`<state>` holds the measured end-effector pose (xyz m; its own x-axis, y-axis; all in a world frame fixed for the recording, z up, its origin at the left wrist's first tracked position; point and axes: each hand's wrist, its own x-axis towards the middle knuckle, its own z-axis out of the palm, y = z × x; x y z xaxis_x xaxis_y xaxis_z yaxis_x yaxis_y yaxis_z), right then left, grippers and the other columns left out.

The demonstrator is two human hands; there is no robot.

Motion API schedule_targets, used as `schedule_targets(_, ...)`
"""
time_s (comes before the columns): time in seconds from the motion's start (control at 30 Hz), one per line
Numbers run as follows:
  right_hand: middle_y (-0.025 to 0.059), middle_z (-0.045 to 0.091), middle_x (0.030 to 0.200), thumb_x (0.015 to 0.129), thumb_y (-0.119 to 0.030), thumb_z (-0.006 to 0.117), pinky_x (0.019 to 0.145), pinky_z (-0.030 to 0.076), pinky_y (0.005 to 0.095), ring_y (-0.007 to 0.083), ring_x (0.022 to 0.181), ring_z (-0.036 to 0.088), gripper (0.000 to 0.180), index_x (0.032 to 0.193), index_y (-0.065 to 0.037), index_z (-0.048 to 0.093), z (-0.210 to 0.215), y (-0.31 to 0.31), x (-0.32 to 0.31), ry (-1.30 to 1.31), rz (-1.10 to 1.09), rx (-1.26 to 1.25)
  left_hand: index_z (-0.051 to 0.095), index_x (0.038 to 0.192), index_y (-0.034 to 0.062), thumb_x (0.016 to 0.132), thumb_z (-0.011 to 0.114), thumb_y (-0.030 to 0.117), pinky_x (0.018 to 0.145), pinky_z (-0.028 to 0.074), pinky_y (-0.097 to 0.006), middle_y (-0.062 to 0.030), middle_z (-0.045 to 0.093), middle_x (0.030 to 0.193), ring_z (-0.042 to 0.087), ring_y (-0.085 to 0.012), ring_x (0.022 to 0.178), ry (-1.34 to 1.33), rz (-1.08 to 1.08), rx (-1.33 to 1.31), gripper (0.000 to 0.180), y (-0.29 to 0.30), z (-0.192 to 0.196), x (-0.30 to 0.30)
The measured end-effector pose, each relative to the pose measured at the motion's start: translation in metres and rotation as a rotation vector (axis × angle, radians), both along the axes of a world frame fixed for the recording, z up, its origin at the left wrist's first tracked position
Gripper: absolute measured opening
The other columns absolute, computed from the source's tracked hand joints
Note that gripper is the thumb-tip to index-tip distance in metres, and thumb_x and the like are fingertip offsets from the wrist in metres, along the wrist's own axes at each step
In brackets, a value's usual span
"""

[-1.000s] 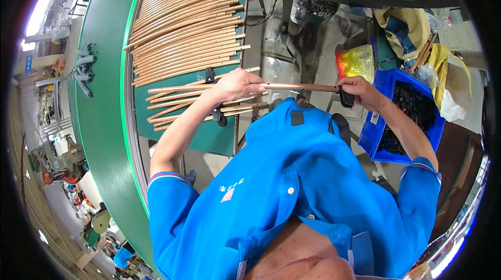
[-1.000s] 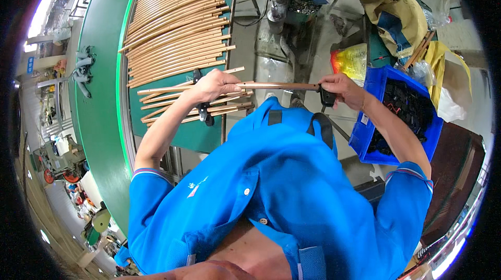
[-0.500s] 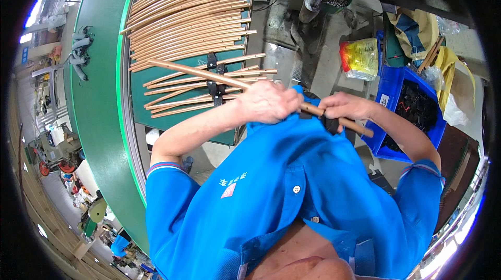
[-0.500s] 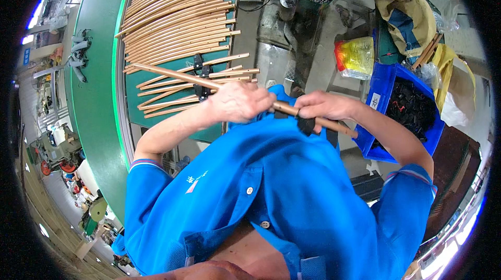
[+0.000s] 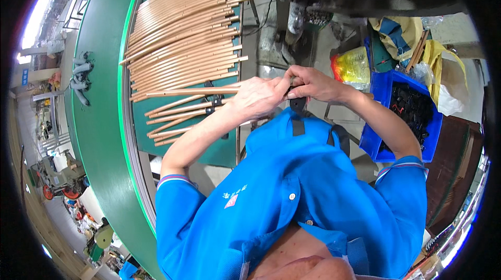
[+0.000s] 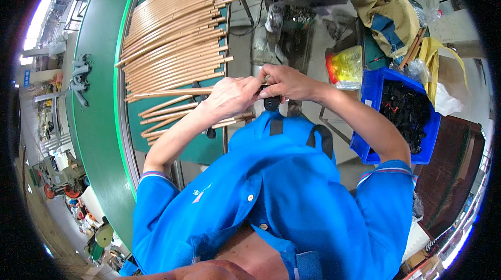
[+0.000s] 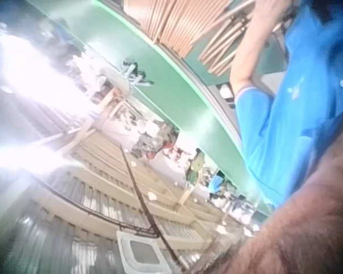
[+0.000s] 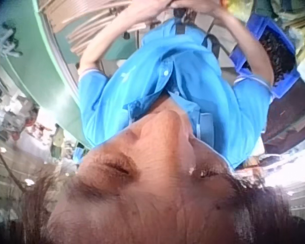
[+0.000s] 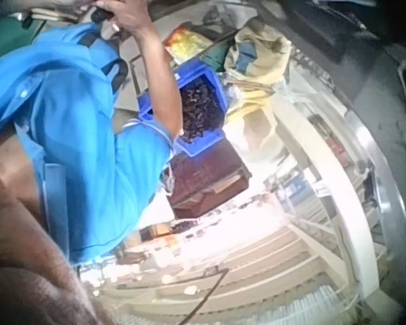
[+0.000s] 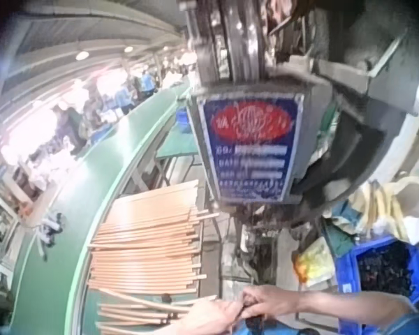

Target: The person repeatedly picks up wooden sticks and small black plastic components, inserts the components onto the sticks, and places the assembled items on a green work surface. The process is repeated continuously throughout the clip.

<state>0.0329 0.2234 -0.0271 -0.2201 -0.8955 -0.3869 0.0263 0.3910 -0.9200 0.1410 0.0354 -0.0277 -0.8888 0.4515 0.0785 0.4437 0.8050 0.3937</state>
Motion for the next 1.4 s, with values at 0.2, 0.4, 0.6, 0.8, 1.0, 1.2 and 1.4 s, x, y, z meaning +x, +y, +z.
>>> schedule_targets(0.2, 0.0149, 0.066, 0.095, 0.077, -0.033, 0.073, 0.066, 0.048, 0.0412, 0.034, 0.081, 0.063, 0.054, 0.12, -0.008, 0.051, 0.04, 0.036, -0.044, 1.14, 0.019, 0.055, 0.055, 0.103, 0.0079, 0.084, 0.065, 0.021, 0.052, 0.048, -0.039, -0.0072, 0.057, 0.075, 0.063, -0.0265, 0.068, 0.227, 0.062, -0.064, 0.025, -0.022, 0.029, -0.049)
schedule_targets(0.4, 0.0162, 0.065, 0.105, 0.087, -0.037, 0.065, 0.073, 0.049, 0.0441, 0.0342, 0.09, 0.064, 0.043, 0.121, -0.013, 0.052, 0.028, 0.038, -0.081, 1.591, -0.074, 0.144, 0.059, 0.111, 0.0135, 0.087, 0.063, 0.027, 0.057, 0.049, -0.042, -0.0087, 0.06, 0.08, 0.064, -0.0283, 0.073, 0.189, 0.087, -0.124, 0.029, -0.036, 0.042, -0.103)
schedule_targets(0.6, 0.0169, 0.062, 0.117, 0.088, -0.036, 0.065, 0.088, 0.048, 0.0473, 0.0351, 0.1, 0.062, 0.047, 0.131, -0.025, 0.05, -0.003, 0.046, -0.117, 1.555, -0.279, -0.053, 0.062, 0.104, 0.0131, 0.088, 0.061, 0.033, 0.058, 0.05, -0.042, -0.0093, 0.062, 0.083, 0.064, -0.0301, 0.072, 0.226, 0.079, -0.089, 0.026, -0.039, 0.034, -0.144)
schedule_targets(0.8, 0.0135, 0.067, 0.113, 0.085, -0.033, 0.068, 0.089, 0.05, 0.0441, 0.0305, 0.101, 0.064, 0.032, 0.114, -0.018, 0.065, -0.012, 0.04, -0.124, 1.217, -0.279, -0.105, 0.063, 0.11, 0.0156, 0.088, 0.061, 0.035, 0.061, 0.051, -0.043, -0.0089, 0.065, 0.084, 0.065, -0.0305, 0.075, 0.142, 0.067, -0.06, 0.03, -0.042, 0.026, -0.146)
schedule_targets(1.0, 0.0129, 0.063, 0.121, 0.086, -0.029, 0.066, 0.088, 0.052, 0.04, 0.0321, 0.106, 0.062, 0.035, 0.118, -0.015, 0.065, 0.006, 0.037, -0.128, 1.869, 0.11, -0.048, 0.061, 0.118, 0.0164, 0.086, 0.062, 0.036, 0.069, 0.051, -0.043, -0.0125, 0.066, 0.088, 0.065, -0.0326, 0.082, -0.017, 0.131, -0.035, 0.038, -0.034, 0.024, -0.146)
schedule_targets(1.2, 0.0157, 0.065, 0.108, 0.083, -0.02, 0.065, 0.082, 0.052, 0.0375, 0.0338, 0.099, 0.063, 0.027, 0.108, -0.011, 0.066, -0.005, 0.062, -0.076, 1.398, -0.389, -0.131, 0.061, 0.116, 0.0146, 0.078, 0.07, 0.026, 0.074, 0.05, -0.041, -0.0077, 0.064, 0.088, 0.064, -0.0286, 0.088, 0.17, 0.28, 0.061, 0.04, -0.071, 0.013, -0.112)
schedule_targets(1.4, 0.0179, 0.066, 0.107, 0.09, -0.031, 0.053, 0.088, 0.049, 0.0428, 0.0352, 0.1, 0.062, 0.03, 0.106, -0.008, 0.065, -0.073, 0.007, -0.107, 1.129, -0.457, 0.52, 0.066, 0.106, 0.0146, 0.079, 0.066, 0.021, 0.072, 0.051, -0.041, -0.0073, 0.065, 0.087, 0.065, -0.0286, 0.084, 0.147, 0.26, 0.047, 0.028, -0.078, 0.014, -0.105)
